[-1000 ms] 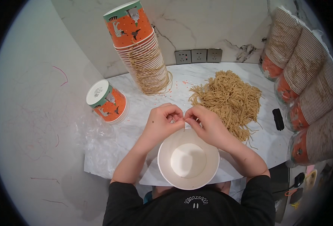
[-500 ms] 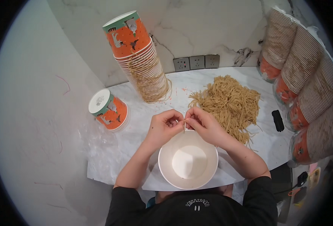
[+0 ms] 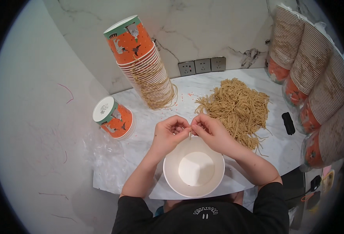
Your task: Untying and removing strings or ties from paper cups at a workstation.
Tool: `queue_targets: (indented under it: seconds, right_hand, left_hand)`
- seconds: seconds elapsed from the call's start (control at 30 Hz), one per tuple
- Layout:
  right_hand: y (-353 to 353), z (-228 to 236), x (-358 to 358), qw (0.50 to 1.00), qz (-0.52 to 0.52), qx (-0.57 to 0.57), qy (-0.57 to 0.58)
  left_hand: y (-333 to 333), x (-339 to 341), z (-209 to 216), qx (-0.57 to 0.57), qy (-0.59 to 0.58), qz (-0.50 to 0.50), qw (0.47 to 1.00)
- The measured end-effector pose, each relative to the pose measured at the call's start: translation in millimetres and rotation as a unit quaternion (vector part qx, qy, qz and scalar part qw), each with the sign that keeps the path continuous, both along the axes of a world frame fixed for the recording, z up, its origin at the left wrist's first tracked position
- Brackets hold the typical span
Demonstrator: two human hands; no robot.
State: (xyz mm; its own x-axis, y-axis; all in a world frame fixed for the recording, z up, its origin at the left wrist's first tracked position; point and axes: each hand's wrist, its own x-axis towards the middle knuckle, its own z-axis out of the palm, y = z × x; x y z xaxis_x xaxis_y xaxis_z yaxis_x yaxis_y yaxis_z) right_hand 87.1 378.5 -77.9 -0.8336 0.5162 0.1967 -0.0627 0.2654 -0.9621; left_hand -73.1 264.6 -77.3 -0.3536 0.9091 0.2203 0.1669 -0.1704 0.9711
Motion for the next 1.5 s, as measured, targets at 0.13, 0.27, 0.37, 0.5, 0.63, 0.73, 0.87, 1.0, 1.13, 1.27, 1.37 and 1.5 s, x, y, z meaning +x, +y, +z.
queue_targets:
  seconds: [0.13, 0.27, 0.37, 0.5, 0.63, 0.73, 0.87, 1.0, 1.13, 1.27, 1.37, 1.5]
  right_hand:
    - [-3, 8, 4, 1.0, -0.005, 0.027, -0.004]
    - [2, 4, 4, 0.999, -0.006, 0.051, 0.005]
    - [5, 2, 2, 1.0, 0.005, 0.003, 0.004]
    - [7, -2, -1, 0.998, 0.029, -0.065, 0.0]
    - [11, -9, -3, 0.993, 0.077, -0.089, -0.011]
    - [12, -11, -3, 0.974, 0.106, -0.197, -0.024]
    - [11, -11, -4, 0.951, 0.12, -0.284, -0.015]
    - [7, 0, -2, 0.933, 0.133, -0.334, -0.02]
    - [6, -1, -2, 0.936, 0.125, -0.33, -0.012]
    - [5, -1, -2, 0.947, 0.113, -0.302, -0.011]
    - [4, -4, -2, 0.967, 0.095, -0.237, -0.014]
    - [7, -6, -2, 0.987, 0.08, -0.141, -0.018]
  left_hand:
    - [-1, 0, 2, 0.006, 0.019, 0.005, 1.0]
    - [-3, 1, 8, -0.012, 0.009, 0.001, 1.0]
    - [-4, -2, 9, -0.029, 0.009, -0.01, 1.0]
    - [-3, -5, 10, -0.045, -0.028, -0.022, 0.998]
    - [-3, -5, 11, -0.037, -0.052, -0.026, 0.998]
    - [-4, -7, 11, -0.043, -0.037, -0.035, 0.998]
    - [-7, -5, 14, -0.059, 0.064, -0.016, 0.996]
    - [-10, 0, 16, -0.036, 0.114, 0.006, 0.993]
    - [-13, 0, 21, -0.058, 0.128, 0.004, 0.99]
    - [-13, 4, 23, -0.077, 0.086, 0.0, 0.993]
    - [-13, 4, 22, -0.089, 0.095, 0.011, 0.991]
    - [-13, 3, 21, -0.083, 0.127, 0.006, 0.988]
